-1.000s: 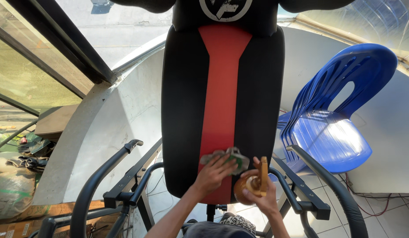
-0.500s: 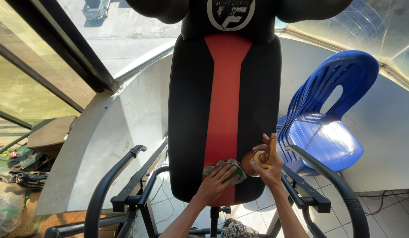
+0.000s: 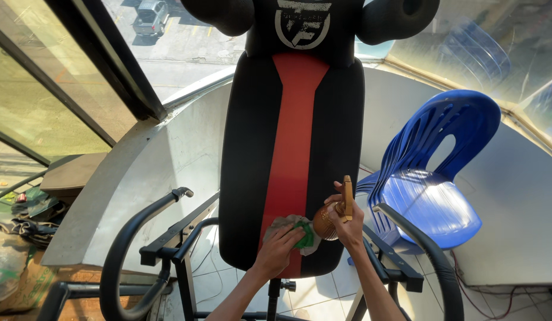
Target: The person wipes down the pads and surfaces of various gym machines using a cloth and a spray bottle.
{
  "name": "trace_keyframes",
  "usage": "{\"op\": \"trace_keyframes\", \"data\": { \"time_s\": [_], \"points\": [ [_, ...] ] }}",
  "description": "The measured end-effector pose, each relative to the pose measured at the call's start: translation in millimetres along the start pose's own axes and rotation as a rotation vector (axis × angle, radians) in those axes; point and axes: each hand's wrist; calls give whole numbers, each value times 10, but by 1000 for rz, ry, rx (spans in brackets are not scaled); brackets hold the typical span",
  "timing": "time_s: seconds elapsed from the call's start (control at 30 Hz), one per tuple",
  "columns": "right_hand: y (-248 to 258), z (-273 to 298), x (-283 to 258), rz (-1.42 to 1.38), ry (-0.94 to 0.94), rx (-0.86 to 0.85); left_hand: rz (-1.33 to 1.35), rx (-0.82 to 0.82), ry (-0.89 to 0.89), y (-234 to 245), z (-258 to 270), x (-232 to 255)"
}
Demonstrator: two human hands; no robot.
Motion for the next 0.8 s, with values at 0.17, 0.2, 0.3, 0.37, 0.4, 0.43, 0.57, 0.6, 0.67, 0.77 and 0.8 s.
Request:
{"op": "trace_keyframes", "data": {
  "time_s": [0.17, 0.2, 0.3, 0.37, 0.4, 0.43, 0.57, 0.6, 0.67, 0.77, 0.8],
  "points": [
    [64, -89, -130, 5, -136, -101, 524, 298, 542, 153, 5, 459],
    [67, -103, -140, 34, -177, -131, 692, 368, 752, 216, -6, 523],
    [16, -54, -192, 17, -173, -179, 1091, 604, 1017, 485, -46, 466],
    [-15, -27, -213, 86, -150, -182, 1296, 692, 1077, 903, -197, 515],
    [-37, -6, -223, 155, -129, -190, 1505, 782, 1134, 1113, -265, 539],
    [-66, 25, -213, 156, -130, -182, 1505, 773, 1132, 1195, -288, 479],
    [-160, 101, 87, 76, -173, -127, 1305, 767, 952, 1572, -537, 259],
    [-174, 123, 226, 20, -137, -114, 1185, 754, 896, 1668, -630, 219],
    [-227, 141, 24, -34, -99, -120, 1083, 800, 802, 1809, -907, 43],
    [-236, 194, -17, -88, -56, -131, 783, 823, 658, 2103, -1401, -50],
    [-221, 218, 8, -89, -48, -136, 585, 801, 604, 2213, -1577, -45]
  ]
}}
Point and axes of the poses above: each hand's wrist, its own z-axis away from the middle knuckle, its own y-axis out of the back of the hand, x = y × z, and after that the axes turned 5 degrees about -x, right-handed
